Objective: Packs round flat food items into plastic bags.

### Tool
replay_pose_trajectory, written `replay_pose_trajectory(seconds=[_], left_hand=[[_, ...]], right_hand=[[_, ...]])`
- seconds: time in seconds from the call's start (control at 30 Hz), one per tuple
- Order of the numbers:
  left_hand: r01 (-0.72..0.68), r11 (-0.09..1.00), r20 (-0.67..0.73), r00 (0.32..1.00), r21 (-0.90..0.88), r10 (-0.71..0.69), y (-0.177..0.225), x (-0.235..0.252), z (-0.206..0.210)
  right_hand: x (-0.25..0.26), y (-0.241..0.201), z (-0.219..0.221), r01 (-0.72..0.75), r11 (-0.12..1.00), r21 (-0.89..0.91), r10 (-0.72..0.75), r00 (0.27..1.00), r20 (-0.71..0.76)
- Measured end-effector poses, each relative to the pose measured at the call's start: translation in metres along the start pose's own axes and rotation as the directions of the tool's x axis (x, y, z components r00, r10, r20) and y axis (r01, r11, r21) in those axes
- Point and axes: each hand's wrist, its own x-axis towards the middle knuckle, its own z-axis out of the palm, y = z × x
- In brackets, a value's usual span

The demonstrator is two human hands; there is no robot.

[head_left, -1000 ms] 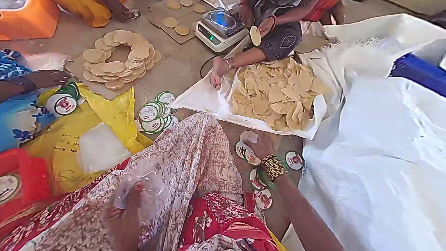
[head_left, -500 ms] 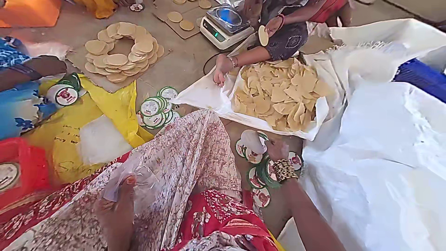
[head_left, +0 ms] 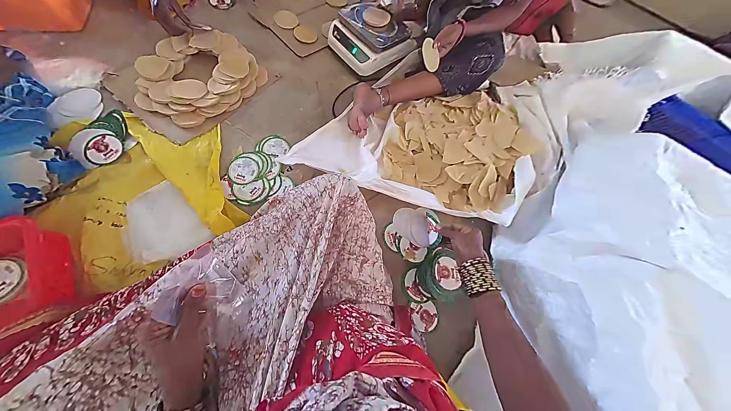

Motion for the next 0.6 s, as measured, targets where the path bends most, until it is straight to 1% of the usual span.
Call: replay_pose_trajectory(seconds=[0.1, 0.27, 0.37, 0.47, 0.53, 0.6], left_hand=[[-0.027, 0.999, 0.0, 1.0, 0.021, 0.027, -0.001, 0.009, -0.007], [-0.098, 0.995, -0.015, 0.995, 0.012, 0.098, -0.005, 0.032, -0.018], [-0.097, 0.995, -0.025, 0.995, 0.023, 0.098, -0.008, 0.036, -0.016], [-0.079, 0.997, -0.019, 0.997, -0.001, 0.079, -0.02, 0.034, -0.017], [-0.055, 0.998, -0.025, 0.998, -0.003, 0.055, -0.023, 0.033, -0.016], [-0.018, 1.0, -0.047, 0.999, 0.011, 0.019, -0.019, 0.033, -0.012]], right_hand=[[-0.002, -0.004, -0.002, -0.004, 0.99, 0.141, 0.001, 1.0, 0.022], [-0.005, -0.011, -0.004, -0.021, 0.983, 0.183, 0.005, 0.996, 0.09], [-0.007, -0.012, -0.002, -0.031, 0.983, 0.181, 0.013, 0.995, 0.102], [-0.009, -0.013, 0.002, -0.034, 0.985, 0.172, 0.018, 0.995, 0.098], [-0.014, -0.019, 0.003, -0.02, 0.983, 0.18, 0.002, 0.995, 0.103], [-0.021, -0.03, 0.006, 0.007, 0.974, 0.225, -0.035, 0.992, 0.124]])
